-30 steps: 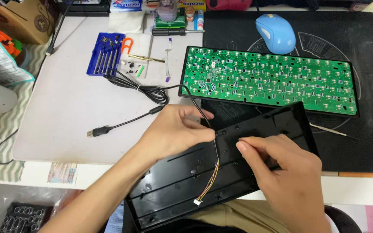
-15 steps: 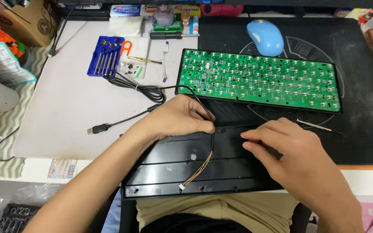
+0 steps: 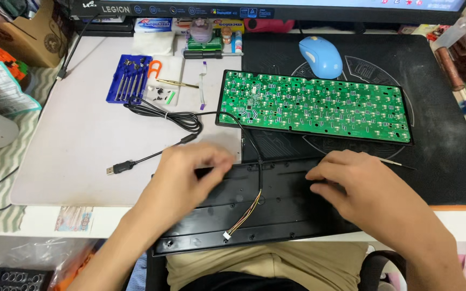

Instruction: The person disassembles the outer case of a mechanical keyboard, handles the internal circuit board and cables, and connects a wire to a white plastic port on the board.

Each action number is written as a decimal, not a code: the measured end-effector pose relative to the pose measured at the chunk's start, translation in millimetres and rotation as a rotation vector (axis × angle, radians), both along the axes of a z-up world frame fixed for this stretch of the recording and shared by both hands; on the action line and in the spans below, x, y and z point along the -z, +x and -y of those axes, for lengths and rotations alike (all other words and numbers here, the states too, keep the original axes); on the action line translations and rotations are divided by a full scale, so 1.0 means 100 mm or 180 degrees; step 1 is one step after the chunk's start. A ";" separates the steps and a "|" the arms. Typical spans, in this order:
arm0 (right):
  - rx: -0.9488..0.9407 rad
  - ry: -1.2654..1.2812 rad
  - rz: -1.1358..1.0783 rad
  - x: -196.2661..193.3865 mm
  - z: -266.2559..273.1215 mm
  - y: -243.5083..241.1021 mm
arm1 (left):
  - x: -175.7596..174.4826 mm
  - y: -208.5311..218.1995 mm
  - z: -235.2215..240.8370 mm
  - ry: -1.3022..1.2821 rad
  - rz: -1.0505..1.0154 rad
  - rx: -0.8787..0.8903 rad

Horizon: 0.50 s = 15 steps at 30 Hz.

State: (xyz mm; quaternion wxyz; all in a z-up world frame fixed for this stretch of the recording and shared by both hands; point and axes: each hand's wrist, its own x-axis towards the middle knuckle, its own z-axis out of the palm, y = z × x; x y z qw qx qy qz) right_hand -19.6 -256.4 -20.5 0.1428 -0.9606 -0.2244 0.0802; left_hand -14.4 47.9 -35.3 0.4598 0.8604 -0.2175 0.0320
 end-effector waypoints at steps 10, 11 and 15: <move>-0.1090 0.0521 0.0687 0.35 0.06 -0.23 | 0.09 -0.66 -0.43 0.0636 0.0662 -0.0057; -0.1030 0.0363 0.0882 0.44 0.05 -0.22 | 0.12 -0.68 -0.51 0.0559 0.0791 -0.0086; -0.0783 0.0133 0.1330 0.65 0.02 -0.22 | 0.22 -0.63 -0.80 0.0578 0.0989 -0.0729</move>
